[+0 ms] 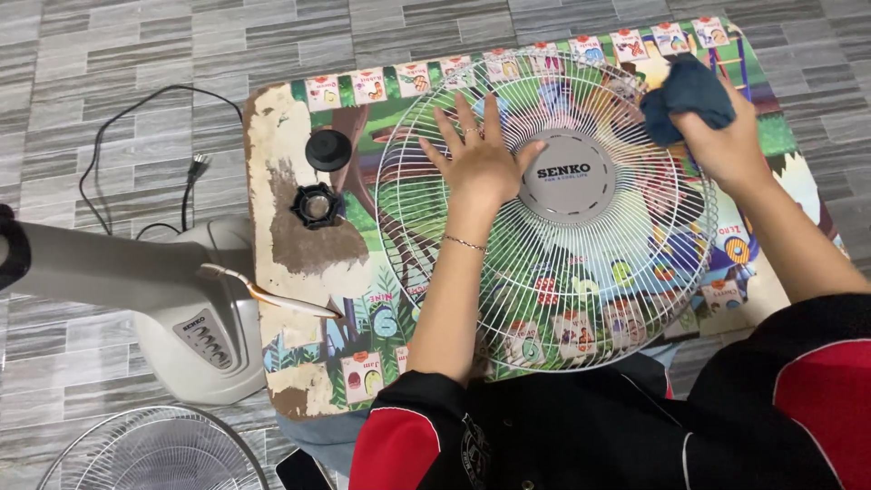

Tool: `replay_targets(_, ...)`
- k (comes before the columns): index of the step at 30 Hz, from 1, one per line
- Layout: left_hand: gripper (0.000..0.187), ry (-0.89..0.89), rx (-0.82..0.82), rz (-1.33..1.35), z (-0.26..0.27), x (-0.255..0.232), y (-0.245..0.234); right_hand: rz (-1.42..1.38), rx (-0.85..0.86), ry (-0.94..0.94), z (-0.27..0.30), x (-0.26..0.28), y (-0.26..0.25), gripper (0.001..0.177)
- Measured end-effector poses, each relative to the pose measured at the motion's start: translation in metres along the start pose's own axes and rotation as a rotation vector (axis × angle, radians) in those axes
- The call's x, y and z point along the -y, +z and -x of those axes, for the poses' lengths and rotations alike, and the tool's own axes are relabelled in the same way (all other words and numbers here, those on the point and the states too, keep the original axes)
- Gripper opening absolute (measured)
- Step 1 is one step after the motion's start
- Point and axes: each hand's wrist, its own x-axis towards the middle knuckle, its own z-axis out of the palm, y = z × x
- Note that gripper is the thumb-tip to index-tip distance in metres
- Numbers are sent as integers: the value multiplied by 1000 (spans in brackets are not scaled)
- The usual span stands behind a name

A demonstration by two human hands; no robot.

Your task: Wiping a fan grill with a cloth to remove dust and dirt.

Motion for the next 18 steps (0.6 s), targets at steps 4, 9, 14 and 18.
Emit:
replay_targets(4,97,5,-21,-10,0,1,2,66,-47,-63,32,16,-10,43)
replay_targets(9,97,-9,11,-17,2,-1,-3,246,-33,-185,62,35,-21,36)
replay_targets(14,98,30,-81,8,-2,2,8,356,2,-128,100,23,-30,24)
replay_targets(18,97,7,-28,9,0,0,1,427,-8,-125,137,38,-31,30)
